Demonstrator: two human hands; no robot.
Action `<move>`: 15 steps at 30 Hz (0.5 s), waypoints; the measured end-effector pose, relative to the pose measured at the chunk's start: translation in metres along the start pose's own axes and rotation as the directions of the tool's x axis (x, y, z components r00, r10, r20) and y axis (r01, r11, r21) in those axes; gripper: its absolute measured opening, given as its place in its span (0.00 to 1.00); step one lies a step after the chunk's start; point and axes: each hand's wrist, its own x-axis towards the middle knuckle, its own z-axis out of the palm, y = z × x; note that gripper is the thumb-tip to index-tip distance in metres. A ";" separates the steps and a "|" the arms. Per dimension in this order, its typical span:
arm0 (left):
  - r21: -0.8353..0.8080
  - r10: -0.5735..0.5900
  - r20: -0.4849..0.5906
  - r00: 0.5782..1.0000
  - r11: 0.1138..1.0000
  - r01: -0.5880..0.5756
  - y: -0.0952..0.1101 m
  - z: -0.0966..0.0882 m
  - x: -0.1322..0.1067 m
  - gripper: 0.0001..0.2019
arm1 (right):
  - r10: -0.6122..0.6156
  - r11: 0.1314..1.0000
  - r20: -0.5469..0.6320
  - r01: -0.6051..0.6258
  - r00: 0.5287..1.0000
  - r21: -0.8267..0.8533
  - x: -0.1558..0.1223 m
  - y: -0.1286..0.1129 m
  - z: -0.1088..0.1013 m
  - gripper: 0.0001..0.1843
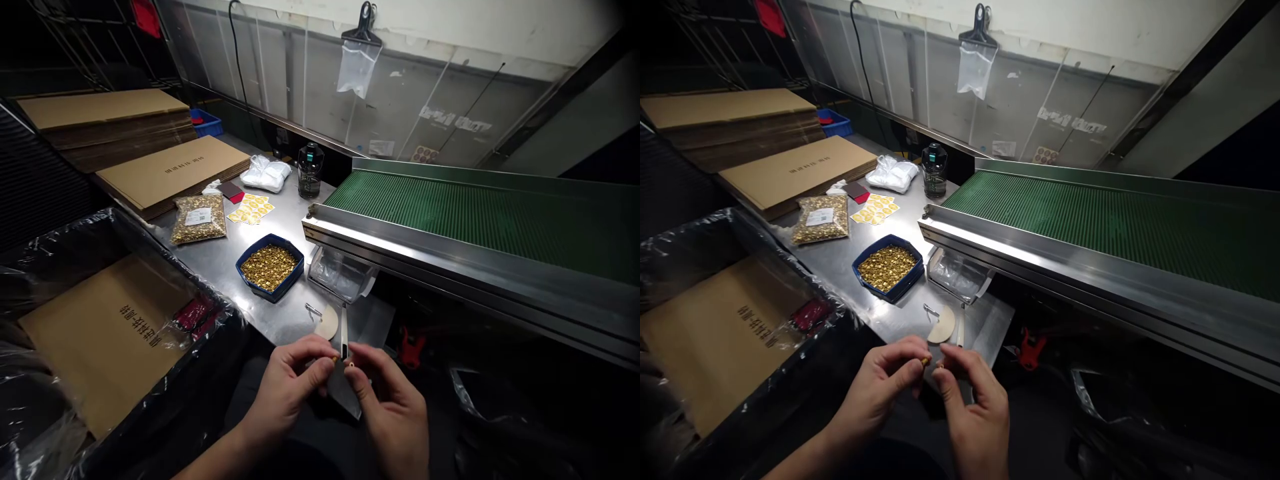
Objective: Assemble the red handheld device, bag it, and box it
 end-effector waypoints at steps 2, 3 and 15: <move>-0.067 -0.127 0.005 0.992 0.990 0.127 0.000 0.005 -0.002 0.10 | -0.141 0.987 -0.001 0.141 0.990 -0.073 -0.002 0.003 -0.002 0.14; -0.106 -0.189 0.009 0.982 0.976 0.189 0.001 0.008 -0.002 0.12 | -0.213 0.972 0.033 0.215 0.976 -0.093 -0.002 0.005 -0.003 0.15; 0.171 -0.491 0.356 0.795 0.871 0.461 -0.039 -0.005 0.013 0.28 | -0.434 0.799 0.168 0.464 0.885 -0.382 -0.008 0.017 -0.030 0.09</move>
